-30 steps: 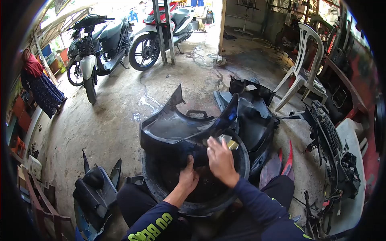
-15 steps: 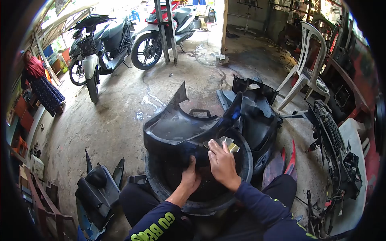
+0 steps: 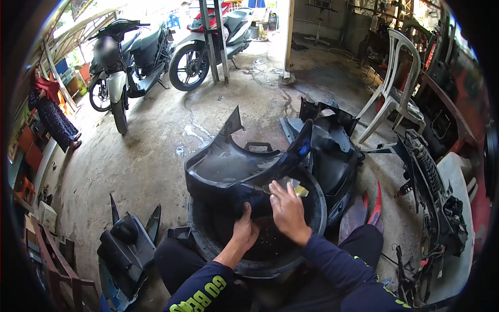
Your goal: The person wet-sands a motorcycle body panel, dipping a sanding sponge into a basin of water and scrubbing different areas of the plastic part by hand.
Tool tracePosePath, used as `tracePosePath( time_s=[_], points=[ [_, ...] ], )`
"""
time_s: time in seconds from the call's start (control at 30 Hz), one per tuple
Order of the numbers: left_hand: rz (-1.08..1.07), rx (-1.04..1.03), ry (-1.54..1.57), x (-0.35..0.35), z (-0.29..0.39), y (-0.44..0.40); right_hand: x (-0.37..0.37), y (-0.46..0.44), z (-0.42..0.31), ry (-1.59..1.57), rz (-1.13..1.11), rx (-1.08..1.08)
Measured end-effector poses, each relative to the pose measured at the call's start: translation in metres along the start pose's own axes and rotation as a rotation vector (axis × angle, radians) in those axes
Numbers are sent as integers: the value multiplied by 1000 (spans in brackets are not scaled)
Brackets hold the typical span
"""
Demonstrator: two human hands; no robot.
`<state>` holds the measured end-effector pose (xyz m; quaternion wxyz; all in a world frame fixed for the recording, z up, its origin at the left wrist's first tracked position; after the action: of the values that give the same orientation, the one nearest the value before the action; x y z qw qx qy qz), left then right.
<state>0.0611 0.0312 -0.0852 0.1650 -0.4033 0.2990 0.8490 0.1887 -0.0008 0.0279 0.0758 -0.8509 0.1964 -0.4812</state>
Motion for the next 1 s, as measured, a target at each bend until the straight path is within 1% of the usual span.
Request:
tracePosePath(
  time_s=[0.03,0.07,0.13,0.17,0.23,0.27,0.3,0.37,0.4,0.43,0.5,0.53,0.57,0.63,0.77,0.9,1.0],
  points=[
    [21,-11,14,-1,-3,3,-7,-16,17,-60,1,-30],
    [27,-7,20,0,-6,6,-16,-30,38,-37,-4,-71],
    [-35,-50,8,-6,2,2,-15,-47,66,-44,5,-128],
    [-31,-45,4,-2,3,2,-11,-44,78,-107,73,-153],
    [-33,-35,56,1,5,2,6,-34,92,-232,43,-418],
    [-36,-34,62,1,3,1,13,-30,96,-123,171,-322],
    [-26,-52,54,-5,6,6,19,-30,94,-117,168,-321],
    [-6,-67,42,-3,8,7,30,-30,84,5,157,-281],
    [-15,-57,43,-1,7,4,28,-33,76,169,51,-198],
    [-25,-47,46,0,6,3,29,-33,71,169,47,-200],
    [-2,-62,35,1,5,3,14,-33,46,349,-168,2],
    [22,-77,22,1,6,4,3,-30,45,357,-181,74],
    [24,-77,20,0,7,5,-1,-26,44,355,-182,73],
    [-8,-81,11,-3,10,7,-3,-19,31,198,-209,95],
    [34,-75,20,2,12,7,3,-8,9,128,-213,197],
    [55,-73,15,0,15,9,10,-6,-1,199,-180,278],
    [46,-74,12,-3,16,10,11,-9,3,261,-193,261]
  ],
)
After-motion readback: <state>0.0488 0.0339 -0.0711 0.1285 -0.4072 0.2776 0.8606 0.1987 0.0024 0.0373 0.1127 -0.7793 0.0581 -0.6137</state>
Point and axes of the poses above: each hand's wrist, its own y-axis away from the middle knuckle, its own x-axis out of the back of the hand, z = x × y, the point moved 7 cm from there along -y, towards the middle knuckle, and after that the axes turned 4 degrees about y, right-handed, at the moved point
